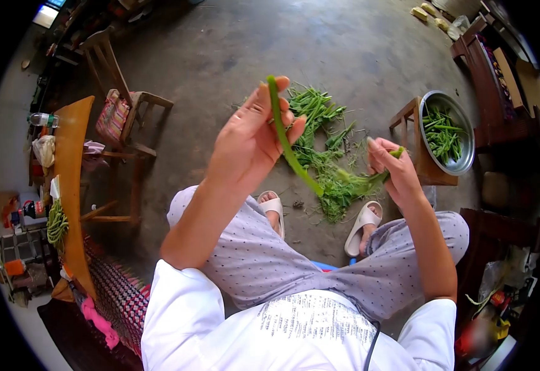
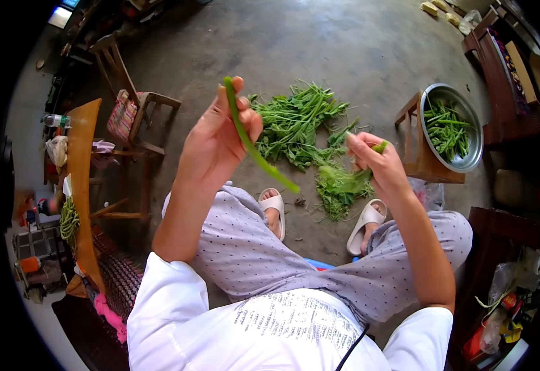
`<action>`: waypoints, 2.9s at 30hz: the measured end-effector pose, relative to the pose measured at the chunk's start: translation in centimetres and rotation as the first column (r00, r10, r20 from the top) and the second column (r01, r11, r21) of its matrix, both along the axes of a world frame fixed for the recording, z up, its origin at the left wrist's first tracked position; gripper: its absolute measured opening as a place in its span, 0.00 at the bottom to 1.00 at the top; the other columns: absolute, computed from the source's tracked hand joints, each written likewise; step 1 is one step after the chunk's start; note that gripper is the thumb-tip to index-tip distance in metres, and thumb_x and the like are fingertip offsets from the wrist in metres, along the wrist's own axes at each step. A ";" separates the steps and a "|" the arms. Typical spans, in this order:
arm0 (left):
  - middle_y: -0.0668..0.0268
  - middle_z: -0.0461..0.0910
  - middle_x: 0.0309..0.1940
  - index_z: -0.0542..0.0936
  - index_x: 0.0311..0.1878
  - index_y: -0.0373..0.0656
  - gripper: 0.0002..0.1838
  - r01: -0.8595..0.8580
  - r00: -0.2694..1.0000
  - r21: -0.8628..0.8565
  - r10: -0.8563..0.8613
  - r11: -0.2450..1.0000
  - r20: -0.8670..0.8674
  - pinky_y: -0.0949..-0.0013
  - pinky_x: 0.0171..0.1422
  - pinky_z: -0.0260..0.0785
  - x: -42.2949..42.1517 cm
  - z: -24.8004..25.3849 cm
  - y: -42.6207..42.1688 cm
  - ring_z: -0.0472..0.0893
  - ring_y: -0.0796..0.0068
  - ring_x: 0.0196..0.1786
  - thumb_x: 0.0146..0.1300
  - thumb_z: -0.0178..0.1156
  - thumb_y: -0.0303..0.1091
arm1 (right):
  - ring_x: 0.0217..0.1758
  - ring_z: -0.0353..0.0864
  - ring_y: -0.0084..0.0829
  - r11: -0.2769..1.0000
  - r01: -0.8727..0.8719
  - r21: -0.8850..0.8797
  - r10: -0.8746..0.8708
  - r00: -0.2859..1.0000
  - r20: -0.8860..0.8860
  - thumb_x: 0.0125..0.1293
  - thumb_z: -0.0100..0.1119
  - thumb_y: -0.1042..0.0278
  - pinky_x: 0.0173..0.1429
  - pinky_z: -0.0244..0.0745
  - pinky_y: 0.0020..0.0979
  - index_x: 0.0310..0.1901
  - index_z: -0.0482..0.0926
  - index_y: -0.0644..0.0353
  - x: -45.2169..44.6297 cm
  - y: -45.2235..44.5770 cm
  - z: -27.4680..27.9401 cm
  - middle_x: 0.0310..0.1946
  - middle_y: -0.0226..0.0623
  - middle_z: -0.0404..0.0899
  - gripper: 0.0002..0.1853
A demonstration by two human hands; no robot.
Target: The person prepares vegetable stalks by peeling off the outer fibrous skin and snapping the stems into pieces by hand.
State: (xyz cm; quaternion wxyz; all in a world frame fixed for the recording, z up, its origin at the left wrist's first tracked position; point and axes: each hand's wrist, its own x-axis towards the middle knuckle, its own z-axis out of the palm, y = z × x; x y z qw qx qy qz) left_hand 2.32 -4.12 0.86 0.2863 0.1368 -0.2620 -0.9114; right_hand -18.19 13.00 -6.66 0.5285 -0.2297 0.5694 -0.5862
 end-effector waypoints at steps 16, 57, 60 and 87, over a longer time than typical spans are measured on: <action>0.67 0.75 0.37 0.70 0.45 0.41 0.10 0.262 0.954 -0.252 -0.211 0.931 0.212 0.77 0.35 0.65 -1.8 -1.6 5.1 0.72 0.82 0.35 0.71 0.51 0.37 | 0.29 0.67 0.11 0.958 0.040 -0.285 -0.138 0.933 -0.332 0.60 0.66 0.67 0.30 0.62 0.17 0.39 0.82 0.61 4.4 -1.1 7.3 0.26 0.21 0.76 0.09; 0.57 0.77 0.46 0.68 0.59 0.32 0.22 0.449 0.868 0.132 -0.467 0.884 0.172 0.66 0.56 0.76 -1.3 -1.6 4.4 0.82 0.64 0.47 0.63 0.59 0.25 | 0.30 0.78 0.27 0.937 -0.070 -0.341 -0.241 0.577 -0.780 0.54 0.67 0.75 0.33 0.71 0.28 0.34 0.82 0.61 2.8 -1.3 7.3 0.29 0.34 0.77 0.06; 0.56 0.77 0.45 0.67 0.60 0.33 0.21 0.437 0.869 0.102 -0.449 0.894 0.210 0.64 0.55 0.77 -1.2 -1.6 4.4 0.83 0.66 0.46 0.64 0.55 0.22 | 0.30 0.78 0.29 0.927 -0.099 -0.362 -0.261 0.522 -0.812 0.53 0.68 0.76 0.34 0.71 0.29 0.33 0.81 0.61 2.7 -1.3 7.4 0.29 0.35 0.77 0.06; 0.56 0.76 0.48 0.67 0.62 0.32 0.21 0.360 0.893 0.064 -0.364 0.931 0.267 0.67 0.56 0.77 -1.1 -1.2 4.0 0.81 0.67 0.49 0.65 0.54 0.23 | 0.33 0.73 0.23 0.885 -0.287 -0.365 0.085 0.873 -0.481 0.61 0.54 0.84 0.36 0.69 0.25 0.34 0.69 0.65 2.7 0.3 8.0 0.33 0.35 0.74 0.04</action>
